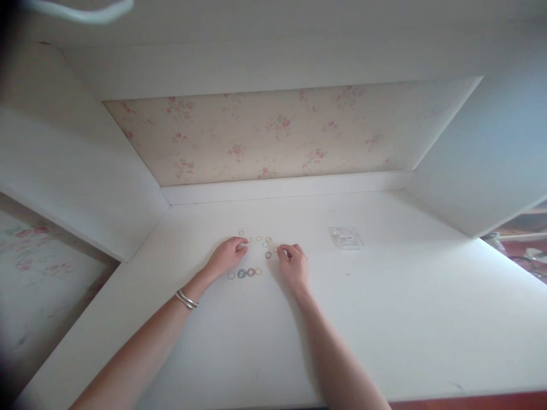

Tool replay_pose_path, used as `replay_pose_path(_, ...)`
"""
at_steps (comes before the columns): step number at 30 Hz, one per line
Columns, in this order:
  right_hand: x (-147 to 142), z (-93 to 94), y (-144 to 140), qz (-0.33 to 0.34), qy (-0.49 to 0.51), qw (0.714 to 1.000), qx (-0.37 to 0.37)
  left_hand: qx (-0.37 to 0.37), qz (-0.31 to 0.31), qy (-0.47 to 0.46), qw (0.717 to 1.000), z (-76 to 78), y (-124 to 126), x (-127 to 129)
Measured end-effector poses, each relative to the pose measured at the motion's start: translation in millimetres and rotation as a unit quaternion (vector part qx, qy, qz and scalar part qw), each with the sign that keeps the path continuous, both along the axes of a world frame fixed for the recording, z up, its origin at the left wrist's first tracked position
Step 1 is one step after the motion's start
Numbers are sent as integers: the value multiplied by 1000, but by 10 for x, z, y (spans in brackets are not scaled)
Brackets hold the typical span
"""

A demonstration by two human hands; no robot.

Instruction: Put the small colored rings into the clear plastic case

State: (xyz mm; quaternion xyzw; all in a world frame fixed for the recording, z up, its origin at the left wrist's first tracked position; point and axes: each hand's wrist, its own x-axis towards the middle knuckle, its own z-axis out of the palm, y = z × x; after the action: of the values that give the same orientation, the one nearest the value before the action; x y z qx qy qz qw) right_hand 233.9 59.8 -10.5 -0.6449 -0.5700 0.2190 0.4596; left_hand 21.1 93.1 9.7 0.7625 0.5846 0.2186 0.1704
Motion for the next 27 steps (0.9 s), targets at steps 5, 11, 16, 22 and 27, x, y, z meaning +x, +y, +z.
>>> replay_pose_path(5, 13, -4, 4, 11, 1, 1000, 8, -6, 21, 81, 996, -28, 84, 83)
replay_pose_path(11, 10, 1, 2, 18, -4, 1000, 8, -32, -6, 86, 996, 1, -5, 47)
replay_pose_path(16, 7, -13, 6, 17, -6, 1000, 5, -21, -58, 21, 998, 117, -305, 31)
replay_pose_path(22, 12, -27, 11, 18, -13, 1000, 1, 1, -84, -2, 996, 162, -655, 68)
replay_pose_path(27, 11, -24, 11, 17, -15, 1000, 5, -3, -85, 6, 996, 104, -694, 109)
